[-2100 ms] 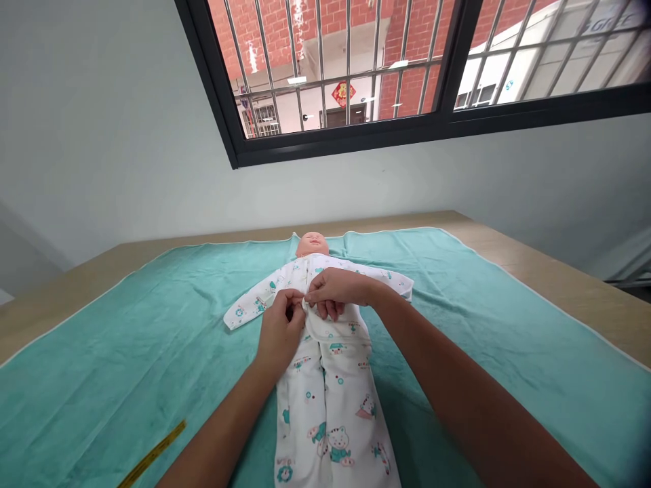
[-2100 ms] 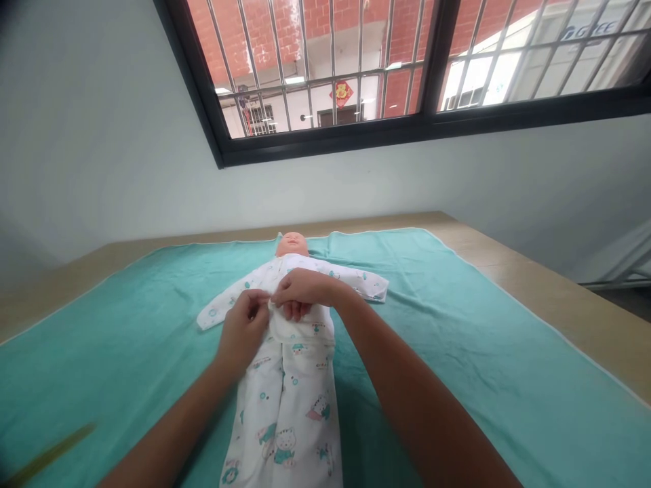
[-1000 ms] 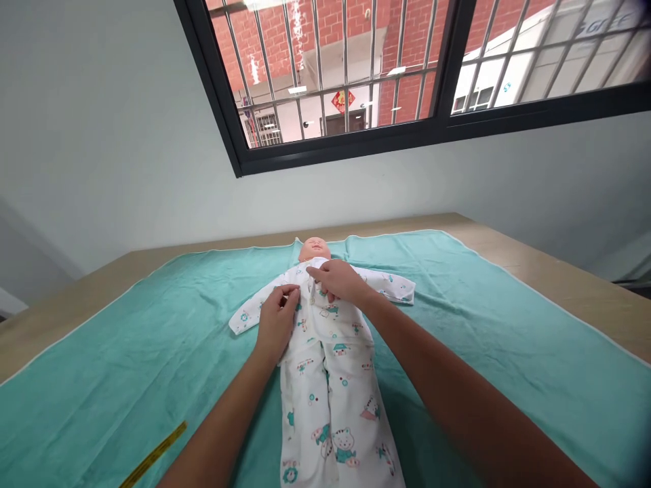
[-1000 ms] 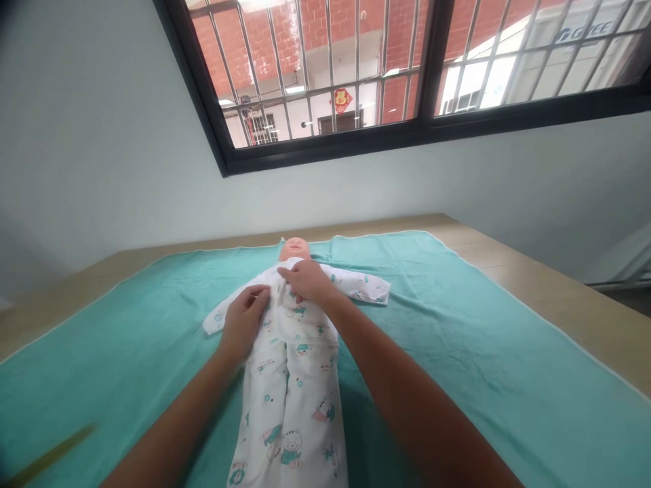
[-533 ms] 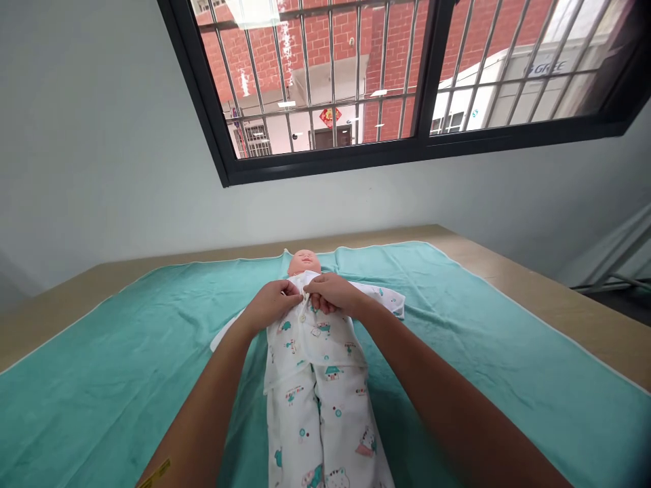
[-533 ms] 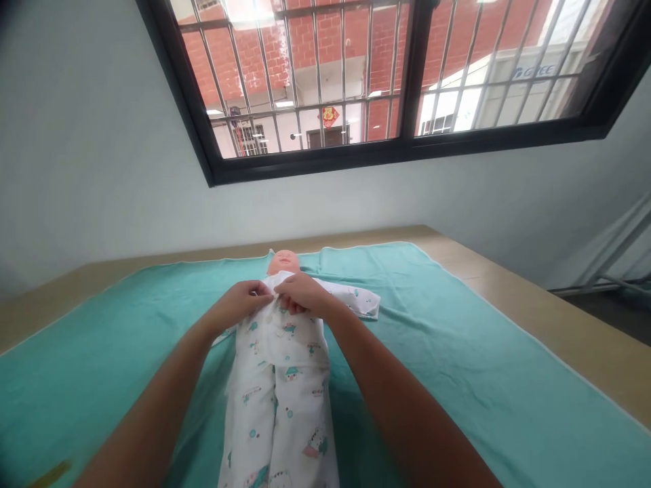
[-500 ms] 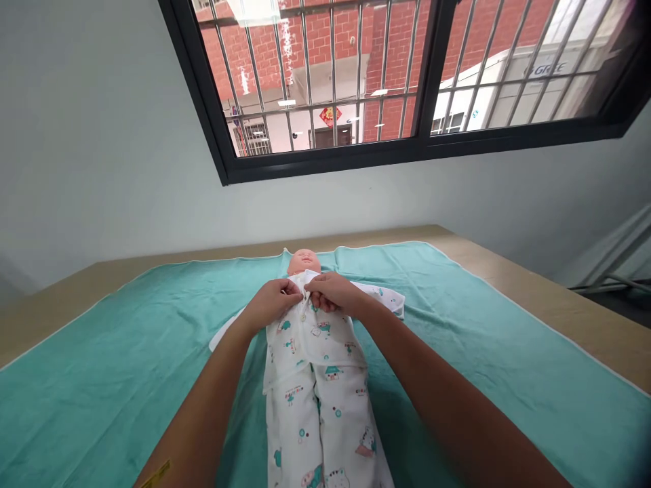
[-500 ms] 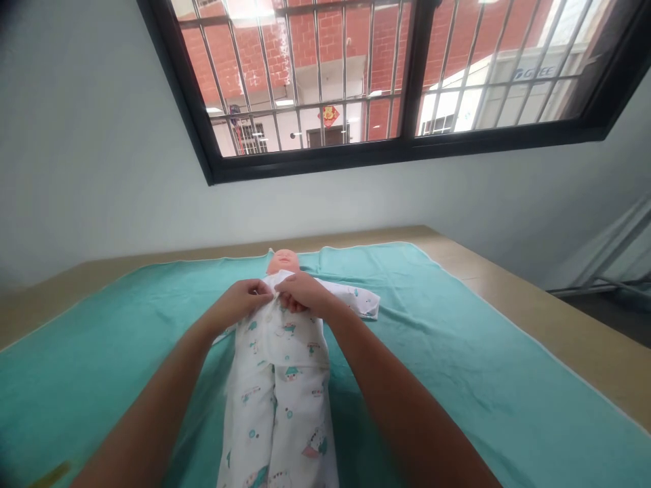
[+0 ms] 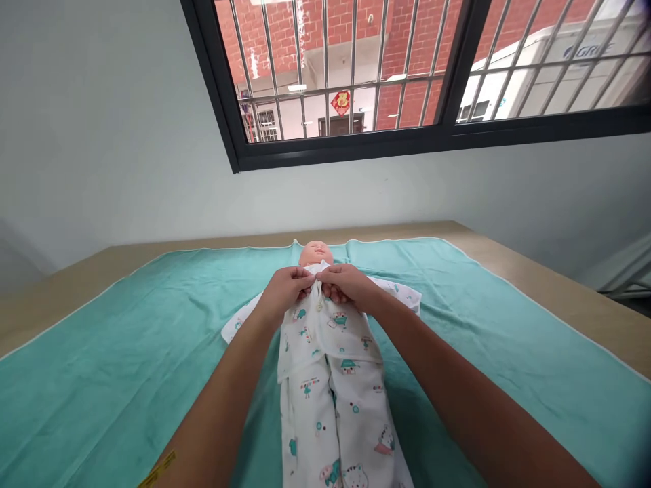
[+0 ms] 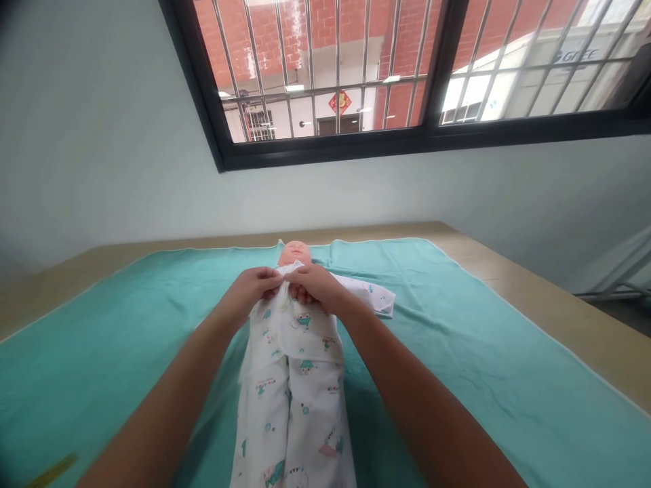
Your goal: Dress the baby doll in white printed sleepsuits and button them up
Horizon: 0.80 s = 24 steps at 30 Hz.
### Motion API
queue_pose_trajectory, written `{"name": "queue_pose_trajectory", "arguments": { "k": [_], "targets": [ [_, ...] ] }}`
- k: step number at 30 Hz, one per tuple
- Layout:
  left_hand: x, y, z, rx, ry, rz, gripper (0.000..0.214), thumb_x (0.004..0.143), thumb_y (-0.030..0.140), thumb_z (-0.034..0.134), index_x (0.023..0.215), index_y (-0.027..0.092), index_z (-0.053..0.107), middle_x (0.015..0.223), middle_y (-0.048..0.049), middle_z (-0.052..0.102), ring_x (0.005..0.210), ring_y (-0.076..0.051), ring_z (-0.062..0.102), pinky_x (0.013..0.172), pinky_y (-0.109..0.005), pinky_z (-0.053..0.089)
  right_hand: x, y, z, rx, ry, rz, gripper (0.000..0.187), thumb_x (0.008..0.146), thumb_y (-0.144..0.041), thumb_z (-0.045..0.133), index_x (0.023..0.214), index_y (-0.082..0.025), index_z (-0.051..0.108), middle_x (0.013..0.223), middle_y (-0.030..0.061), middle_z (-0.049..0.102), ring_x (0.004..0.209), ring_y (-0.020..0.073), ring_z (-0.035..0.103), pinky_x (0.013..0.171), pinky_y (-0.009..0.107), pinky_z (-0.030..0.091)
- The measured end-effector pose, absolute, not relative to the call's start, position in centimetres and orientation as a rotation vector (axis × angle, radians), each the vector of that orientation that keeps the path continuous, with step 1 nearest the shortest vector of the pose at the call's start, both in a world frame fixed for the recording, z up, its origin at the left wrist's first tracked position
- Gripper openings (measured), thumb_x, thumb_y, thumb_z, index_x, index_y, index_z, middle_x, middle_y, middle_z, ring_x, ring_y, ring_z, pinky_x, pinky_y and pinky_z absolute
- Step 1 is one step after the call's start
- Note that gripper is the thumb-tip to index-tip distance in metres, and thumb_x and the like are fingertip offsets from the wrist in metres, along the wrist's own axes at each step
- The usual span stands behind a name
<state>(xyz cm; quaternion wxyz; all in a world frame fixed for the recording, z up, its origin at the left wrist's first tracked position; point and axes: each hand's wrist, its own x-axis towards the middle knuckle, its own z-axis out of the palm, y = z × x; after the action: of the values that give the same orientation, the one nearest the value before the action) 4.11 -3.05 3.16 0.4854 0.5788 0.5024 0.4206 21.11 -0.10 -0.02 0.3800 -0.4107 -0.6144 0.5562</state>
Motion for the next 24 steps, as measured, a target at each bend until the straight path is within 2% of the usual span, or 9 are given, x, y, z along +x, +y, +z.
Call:
{"name": "queue_pose_trajectory", "arguments": {
  "k": [12,24],
  "targets": [
    [4.55,-3.21,2.65,1.355,1.218,0.974,0.025,0.068,0.036,0.07,0.065,0.016,0.056,0.063,0.0026,0.052,0.058,-0.009,0.044,0.058,-0.024,0.034,21.22,-0.17,-0.38,-0.993,-1.578,1.403,0.03,0.081,-0.038,0.061,0.061,-0.016,0.056,0.054,-0.0001,0.056,0.04,0.0068,0.044,0.038,0.02,0.034],
    [4.79,-3.12,2.29,1.298,1.262,1.073,0.019,0.069,0.03,0.07,0.072,0.014,0.059,0.062,0.0021,0.054,0.056,-0.008,0.045,0.055,-0.022,0.034,21.24,-0.3,0.03,-1.029,-1.632,1.383,0.026,0.08,-0.035,0.06,0.064,-0.016,0.059,0.056,0.0003,0.058,0.039,0.0069,0.046,0.036,0.02,0.034]
  ]
}}
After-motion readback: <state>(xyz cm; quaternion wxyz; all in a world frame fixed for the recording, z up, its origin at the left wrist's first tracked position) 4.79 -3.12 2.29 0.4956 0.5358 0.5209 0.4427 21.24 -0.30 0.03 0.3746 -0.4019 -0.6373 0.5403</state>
